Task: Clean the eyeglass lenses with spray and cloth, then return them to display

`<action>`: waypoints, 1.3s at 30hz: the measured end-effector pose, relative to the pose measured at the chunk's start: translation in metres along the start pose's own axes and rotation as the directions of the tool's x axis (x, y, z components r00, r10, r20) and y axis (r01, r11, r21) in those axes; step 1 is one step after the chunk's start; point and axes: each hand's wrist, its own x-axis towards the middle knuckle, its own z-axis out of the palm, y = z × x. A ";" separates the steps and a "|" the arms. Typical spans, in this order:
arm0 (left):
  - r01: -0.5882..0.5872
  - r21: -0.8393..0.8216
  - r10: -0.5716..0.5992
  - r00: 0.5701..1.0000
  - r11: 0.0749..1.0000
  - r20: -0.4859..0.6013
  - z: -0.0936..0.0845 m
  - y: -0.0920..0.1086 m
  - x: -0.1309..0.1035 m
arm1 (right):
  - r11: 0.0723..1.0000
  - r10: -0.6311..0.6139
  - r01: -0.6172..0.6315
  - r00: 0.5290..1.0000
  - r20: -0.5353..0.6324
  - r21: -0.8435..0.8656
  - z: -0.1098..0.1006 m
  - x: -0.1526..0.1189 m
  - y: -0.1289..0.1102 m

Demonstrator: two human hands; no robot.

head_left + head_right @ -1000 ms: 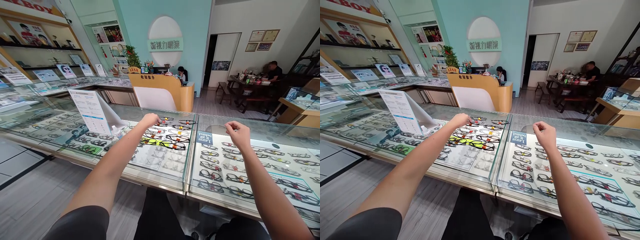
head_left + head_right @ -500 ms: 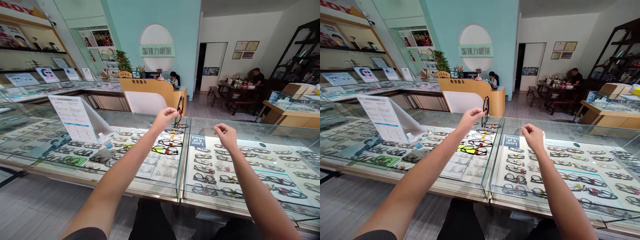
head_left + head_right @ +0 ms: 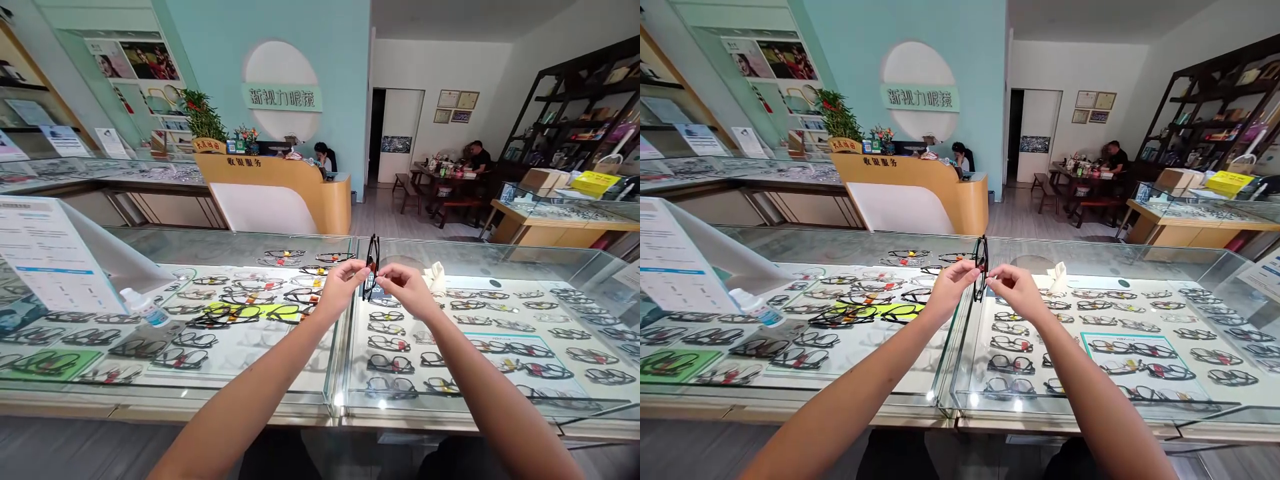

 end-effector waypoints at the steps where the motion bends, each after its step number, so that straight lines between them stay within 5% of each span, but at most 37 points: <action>1: -0.007 0.006 0.007 1.000 1.000 0.003 -0.001 -0.001 0.000 | 1.000 0.006 -0.006 1.000 0.002 -0.002 0.001 0.000 0.000; 7: -0.039 0.036 0.039 0.999 0.999 0.007 -0.002 -0.005 -0.001 | 0.998 0.009 -0.010 1.000 -0.022 -0.062 0.002 0.000 0.002; 15: -0.021 0.087 0.023 1.000 0.996 -0.020 -0.011 -0.007 0.005 | 0.966 -0.069 0.005 0.968 -0.241 -0.257 -0.016 -0.001 -0.001; 23: -0.105 0.254 0.089 0.993 0.961 0.072 -0.016 -0.010 0.006 | 0.870 -0.358 0.087 0.789 -0.499 -0.486 -0.033 -0.002 -0.008; 27: 0.003 0.119 -0.010 0.998 0.993 0.056 -0.012 -0.012 0.004 | 0.802 -0.491 0.198 0.756 -0.433 -0.564 -0.021 -0.004 -0.006; 33: -0.094 0.190 0.081 0.994 0.977 0.077 -0.009 -0.010 0.001 | 0.545 -0.565 0.375 0.825 0.002 -0.750 -0.002 -0.005 0.002; 39: -0.081 0.173 0.090 0.995 0.982 -0.045 -0.012 -0.005 0.003 | 0.414 -0.589 0.316 0.808 0.013 -0.854 -0.011 -0.002 0.005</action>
